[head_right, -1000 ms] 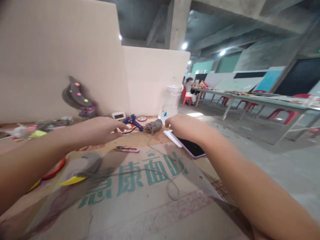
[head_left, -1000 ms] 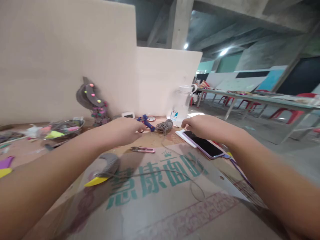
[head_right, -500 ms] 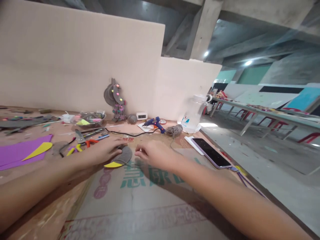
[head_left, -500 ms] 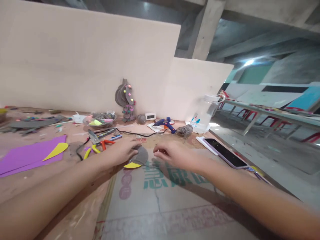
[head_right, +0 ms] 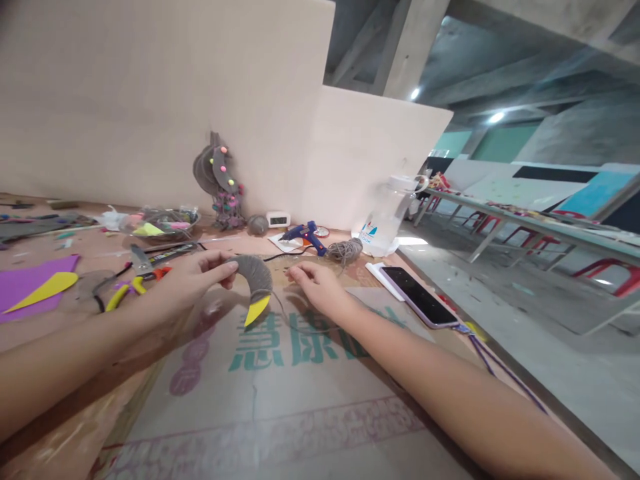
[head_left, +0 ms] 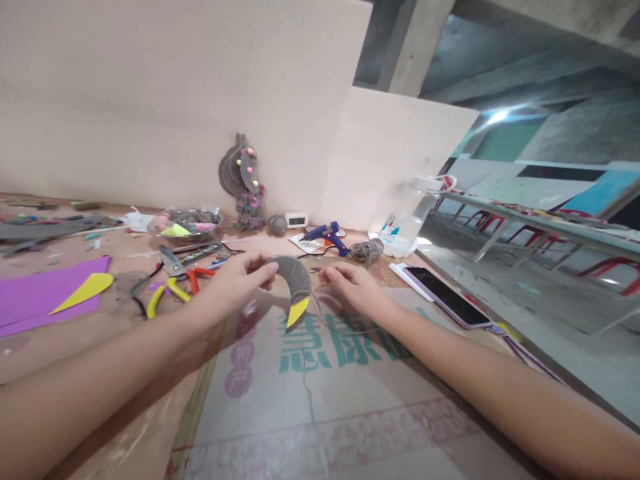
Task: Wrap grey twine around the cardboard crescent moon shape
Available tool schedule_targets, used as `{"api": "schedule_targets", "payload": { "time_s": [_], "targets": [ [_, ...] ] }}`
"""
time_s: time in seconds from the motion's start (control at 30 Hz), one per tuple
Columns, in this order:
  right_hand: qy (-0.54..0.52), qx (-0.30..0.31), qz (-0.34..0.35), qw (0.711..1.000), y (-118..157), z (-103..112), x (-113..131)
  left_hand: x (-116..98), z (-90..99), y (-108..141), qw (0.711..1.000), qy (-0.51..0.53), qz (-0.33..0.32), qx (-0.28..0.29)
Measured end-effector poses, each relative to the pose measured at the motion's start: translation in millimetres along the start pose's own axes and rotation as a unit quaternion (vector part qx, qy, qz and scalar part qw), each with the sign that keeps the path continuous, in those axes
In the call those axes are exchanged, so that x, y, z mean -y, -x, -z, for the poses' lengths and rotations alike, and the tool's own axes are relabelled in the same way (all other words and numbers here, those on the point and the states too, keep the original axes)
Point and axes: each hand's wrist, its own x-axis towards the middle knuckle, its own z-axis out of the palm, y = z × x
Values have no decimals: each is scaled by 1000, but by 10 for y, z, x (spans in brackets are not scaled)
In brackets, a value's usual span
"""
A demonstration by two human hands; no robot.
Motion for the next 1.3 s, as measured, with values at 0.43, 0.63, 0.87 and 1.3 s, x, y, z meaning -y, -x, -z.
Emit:
{"api": "schedule_targets", "payload": {
  "time_s": [0.43, 0.63, 0.87, 1.3],
  "targets": [
    [-195, 10, -51, 979, 163, -141, 325, -73, -203, 156, 990, 120, 67, -1],
    [-223, -4, -32, 974, 162, -152, 329, 58, -271, 157, 972, 209, 107, 28],
    [-156, 3, 1, 988, 172, -147, 364, -14, -297, 209, 971, 205, 117, 28],
    [148, 108, 361, 914, 342, -31, 417, 41, -235, 162, 988, 129, 80, -39]
  ]
}}
